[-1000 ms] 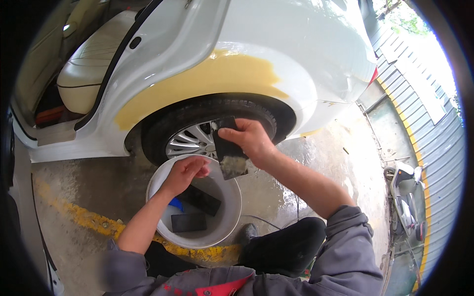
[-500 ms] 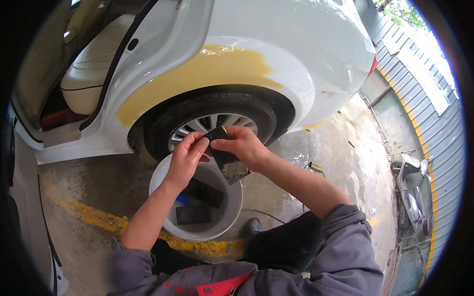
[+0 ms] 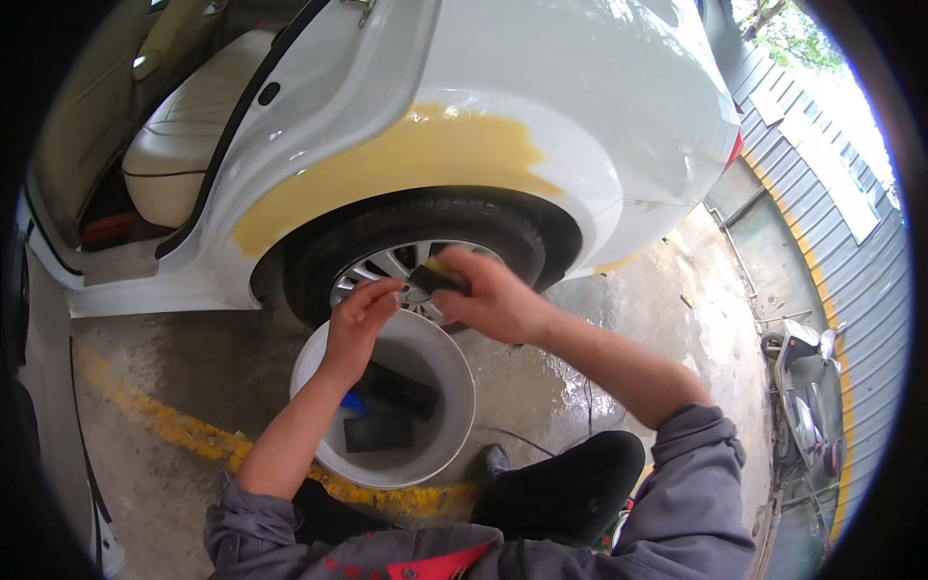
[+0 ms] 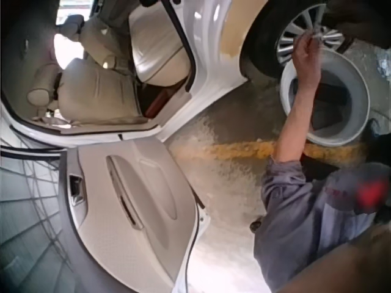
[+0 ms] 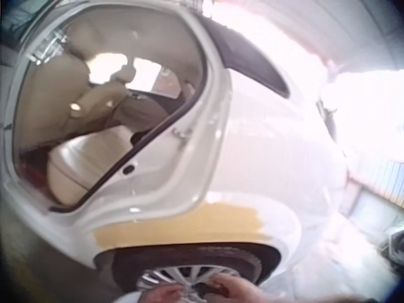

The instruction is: The person sands the front fender of a white car using a sanding block and water. They repeatedly dip the block into a bucket of water and rub the sanded area to smooth the surface.

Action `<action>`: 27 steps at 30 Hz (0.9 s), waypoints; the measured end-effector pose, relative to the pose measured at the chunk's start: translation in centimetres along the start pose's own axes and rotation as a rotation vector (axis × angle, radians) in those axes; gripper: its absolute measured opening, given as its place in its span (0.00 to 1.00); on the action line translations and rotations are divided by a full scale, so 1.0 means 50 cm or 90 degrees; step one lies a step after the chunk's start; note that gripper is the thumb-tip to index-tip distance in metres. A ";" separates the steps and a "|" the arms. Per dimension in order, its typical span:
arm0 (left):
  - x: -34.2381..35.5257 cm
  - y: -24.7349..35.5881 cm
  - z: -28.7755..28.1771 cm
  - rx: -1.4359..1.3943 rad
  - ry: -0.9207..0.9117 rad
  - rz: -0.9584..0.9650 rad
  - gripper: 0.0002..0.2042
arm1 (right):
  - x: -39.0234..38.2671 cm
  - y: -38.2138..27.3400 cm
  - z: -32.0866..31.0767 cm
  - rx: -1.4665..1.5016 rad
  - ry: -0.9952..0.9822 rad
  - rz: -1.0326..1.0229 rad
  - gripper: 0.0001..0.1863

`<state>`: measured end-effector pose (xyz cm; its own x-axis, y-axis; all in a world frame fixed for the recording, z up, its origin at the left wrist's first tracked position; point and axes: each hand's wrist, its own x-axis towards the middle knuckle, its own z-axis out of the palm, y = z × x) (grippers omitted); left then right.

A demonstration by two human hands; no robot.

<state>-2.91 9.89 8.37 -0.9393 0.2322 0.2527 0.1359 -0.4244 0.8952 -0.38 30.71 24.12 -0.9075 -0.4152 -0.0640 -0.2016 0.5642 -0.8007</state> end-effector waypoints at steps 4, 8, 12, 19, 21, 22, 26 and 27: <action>-0.038 -0.127 -0.118 0.520 -0.146 0.027 0.06 | 0.059 -0.119 -0.092 -0.466 0.206 -0.344 0.23; -0.037 -0.211 -0.118 0.870 -0.540 -0.024 0.11 | 0.131 -0.186 -0.179 -0.856 0.235 -0.556 0.25; -0.032 -0.254 -0.126 0.969 -0.591 -0.027 0.09 | 0.174 -0.201 -0.210 -1.006 0.204 -0.665 0.22; -0.038 -0.258 -0.136 1.013 -0.579 -0.060 0.06 | 0.189 -0.242 -0.245 -1.155 0.105 -0.734 0.25; -0.041 -0.248 -0.135 1.011 -0.573 -0.054 0.06 | 0.196 -0.256 -0.256 -1.170 0.100 -0.750 0.24; -0.041 -0.241 -0.133 1.014 -0.582 -0.061 0.07 | 0.196 -0.260 -0.260 -1.176 0.086 -0.752 0.24; -0.041 -0.224 -0.118 1.018 -0.602 -0.084 0.09 | 0.201 -0.250 -0.251 -1.142 0.061 -0.741 0.23; -0.041 -0.223 -0.117 1.018 -0.603 -0.088 0.09 | 0.203 -0.244 -0.243 -1.115 0.063 -0.741 0.23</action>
<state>-4.35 9.02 -4.28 -0.5788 0.7758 -0.2513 0.7410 0.6290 0.2351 -11.62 28.30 40.49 -0.1374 -0.9905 0.0050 -0.5547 0.0811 0.8281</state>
